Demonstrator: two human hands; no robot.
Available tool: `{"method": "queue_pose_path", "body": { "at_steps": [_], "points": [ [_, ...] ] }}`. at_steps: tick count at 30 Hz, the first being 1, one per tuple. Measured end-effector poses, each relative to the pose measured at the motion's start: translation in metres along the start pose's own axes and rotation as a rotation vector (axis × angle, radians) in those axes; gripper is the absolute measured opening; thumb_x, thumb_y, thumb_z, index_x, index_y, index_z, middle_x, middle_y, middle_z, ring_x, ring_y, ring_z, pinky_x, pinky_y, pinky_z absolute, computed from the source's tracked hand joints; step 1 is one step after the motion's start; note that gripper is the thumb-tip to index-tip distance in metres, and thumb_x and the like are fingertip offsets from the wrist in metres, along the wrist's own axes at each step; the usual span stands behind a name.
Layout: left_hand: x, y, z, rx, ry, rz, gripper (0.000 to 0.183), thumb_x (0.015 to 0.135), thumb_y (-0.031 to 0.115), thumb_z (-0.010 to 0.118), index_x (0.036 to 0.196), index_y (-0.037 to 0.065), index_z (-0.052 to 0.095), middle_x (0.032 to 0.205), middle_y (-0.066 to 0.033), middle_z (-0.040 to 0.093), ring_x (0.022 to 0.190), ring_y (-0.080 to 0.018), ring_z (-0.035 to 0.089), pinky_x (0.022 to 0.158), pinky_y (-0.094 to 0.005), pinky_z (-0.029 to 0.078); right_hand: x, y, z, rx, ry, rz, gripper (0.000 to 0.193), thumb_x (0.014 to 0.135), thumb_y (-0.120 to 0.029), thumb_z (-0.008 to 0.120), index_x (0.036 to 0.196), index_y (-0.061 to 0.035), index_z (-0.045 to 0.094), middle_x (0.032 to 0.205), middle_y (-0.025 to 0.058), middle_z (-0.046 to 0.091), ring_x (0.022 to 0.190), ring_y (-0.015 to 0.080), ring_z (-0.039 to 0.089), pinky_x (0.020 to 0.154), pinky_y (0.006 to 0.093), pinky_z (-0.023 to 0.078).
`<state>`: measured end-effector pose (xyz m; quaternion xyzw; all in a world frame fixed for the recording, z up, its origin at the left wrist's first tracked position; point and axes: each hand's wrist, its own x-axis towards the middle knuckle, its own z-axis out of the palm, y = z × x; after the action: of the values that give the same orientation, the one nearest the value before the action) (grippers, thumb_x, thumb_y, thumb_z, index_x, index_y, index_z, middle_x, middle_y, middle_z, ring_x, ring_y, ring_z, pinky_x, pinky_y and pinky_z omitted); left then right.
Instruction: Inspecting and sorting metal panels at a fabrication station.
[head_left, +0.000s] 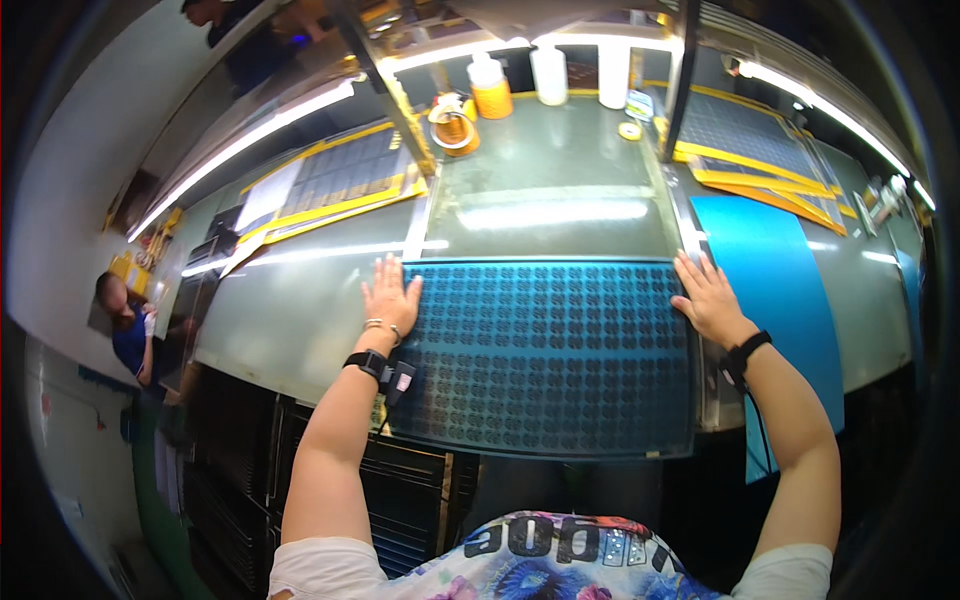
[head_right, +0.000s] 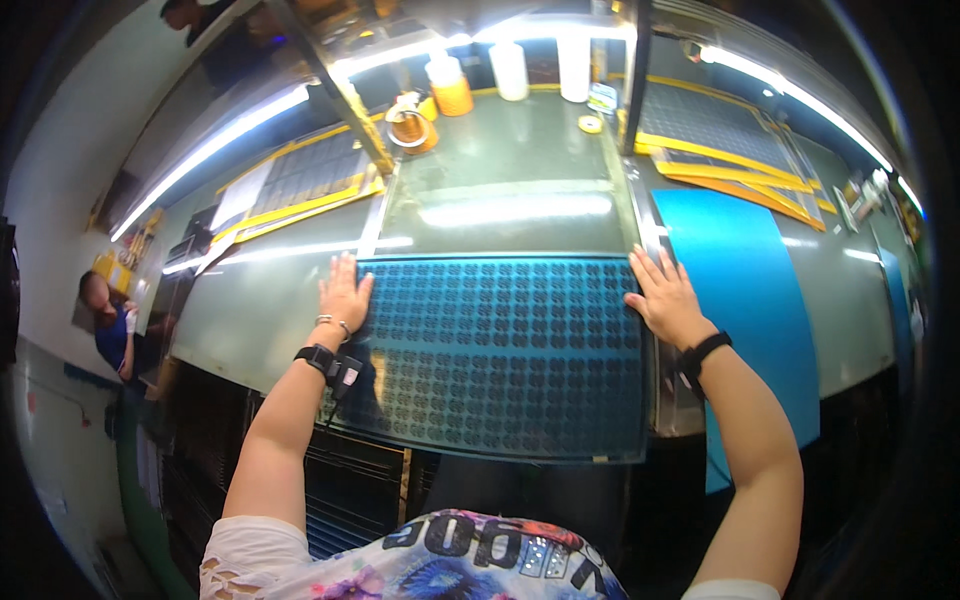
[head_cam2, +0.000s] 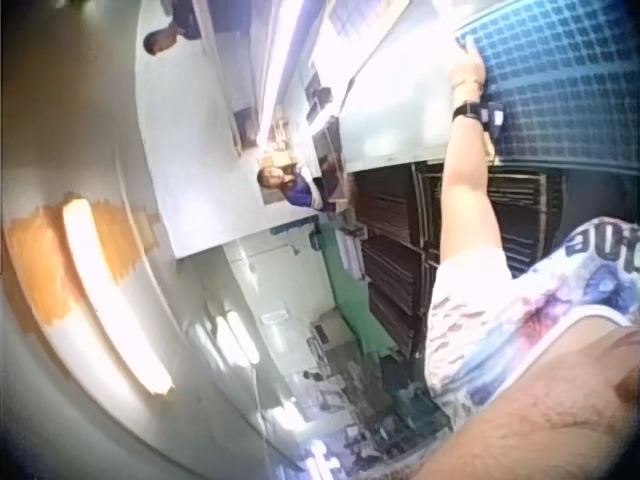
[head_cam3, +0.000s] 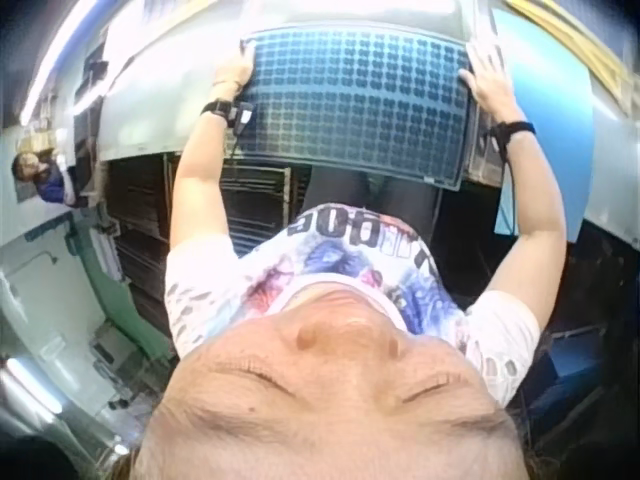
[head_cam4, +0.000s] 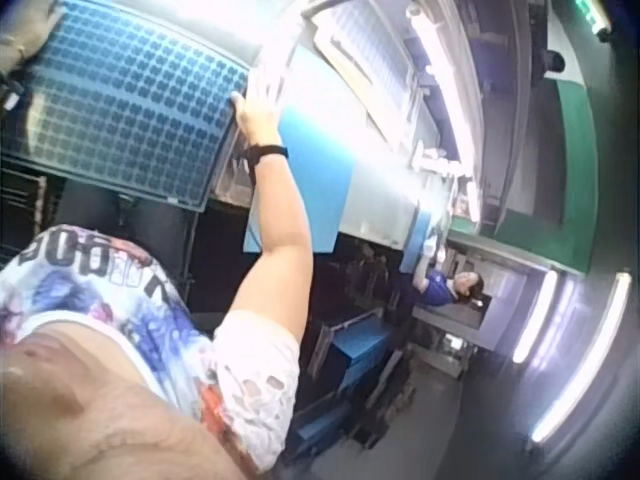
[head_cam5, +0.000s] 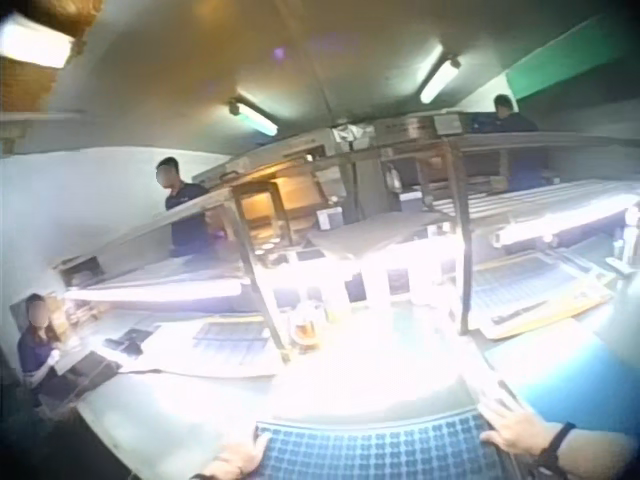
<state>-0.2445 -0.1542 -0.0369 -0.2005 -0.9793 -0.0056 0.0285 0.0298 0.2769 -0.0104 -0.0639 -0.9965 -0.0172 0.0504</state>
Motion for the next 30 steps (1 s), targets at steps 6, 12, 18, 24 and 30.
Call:
{"method": "queue_pose_path", "body": {
  "at_steps": [6,12,18,24,30],
  "points": [
    [-0.002,0.001,-0.007,0.007,-0.082,-0.096,0.065,0.092,0.05,0.026,0.141,0.008,0.02,0.149,-0.006,0.016,0.138,-0.0233,0.009,0.108,-0.0527,0.009,-0.062,-0.028,-0.021,0.038,-0.074,-0.136,0.069,0.083,-0.043,0.052,0.135,-0.0021,0.032,0.143,0.0123,0.027,0.132,0.0367,0.022,0.104,0.0512,0.023],
    [-0.002,-0.002,-0.011,0.148,-0.101,-0.144,0.067,0.093,0.05,0.024,0.141,0.005,0.02,0.148,-0.0083,0.017,0.138,-0.0236,0.01,0.108,-0.0531,0.009,-0.179,-0.087,-0.058,0.229,-0.158,-0.092,0.081,0.068,-0.044,0.065,0.132,-0.0019,0.038,0.143,0.0114,0.028,0.134,0.0365,0.017,0.106,0.0533,0.016],
    [-0.1,0.092,-0.041,0.028,-0.205,0.313,0.095,0.082,0.065,0.038,0.137,-0.008,0.014,0.144,-0.0252,0.016,0.136,-0.0363,0.011,0.106,-0.0549,0.013,-0.198,-0.1,-0.025,0.234,0.186,0.055,0.058,0.063,-0.011,0.07,0.119,-0.0073,0.052,0.133,0.0038,0.045,0.128,0.0288,0.032,0.106,0.0482,0.023],
    [-0.223,0.14,-0.037,-0.159,0.229,0.76,0.047,0.076,0.01,0.056,0.122,0.005,0.051,0.129,-0.0146,0.047,0.121,-0.0302,0.043,0.097,-0.0429,0.037,-0.188,-0.097,-0.026,0.273,0.399,0.023,0.043,0.062,-0.007,0.068,0.105,-0.0082,0.061,0.119,0.0019,0.056,0.118,0.0244,0.044,0.102,0.0443,0.028],
    [-0.186,0.114,-0.126,-0.168,0.638,0.878,0.016,0.077,0.003,0.056,0.092,0.007,0.064,0.086,-0.0074,0.067,0.081,-0.0215,0.065,0.07,-0.032,0.053,-0.172,-0.091,-0.095,0.384,0.627,-0.014,0.04,0.065,-0.012,0.07,0.104,-0.0094,0.062,0.111,0.0024,0.061,0.112,0.0251,0.049,0.099,0.046,0.031]
  ]
}}
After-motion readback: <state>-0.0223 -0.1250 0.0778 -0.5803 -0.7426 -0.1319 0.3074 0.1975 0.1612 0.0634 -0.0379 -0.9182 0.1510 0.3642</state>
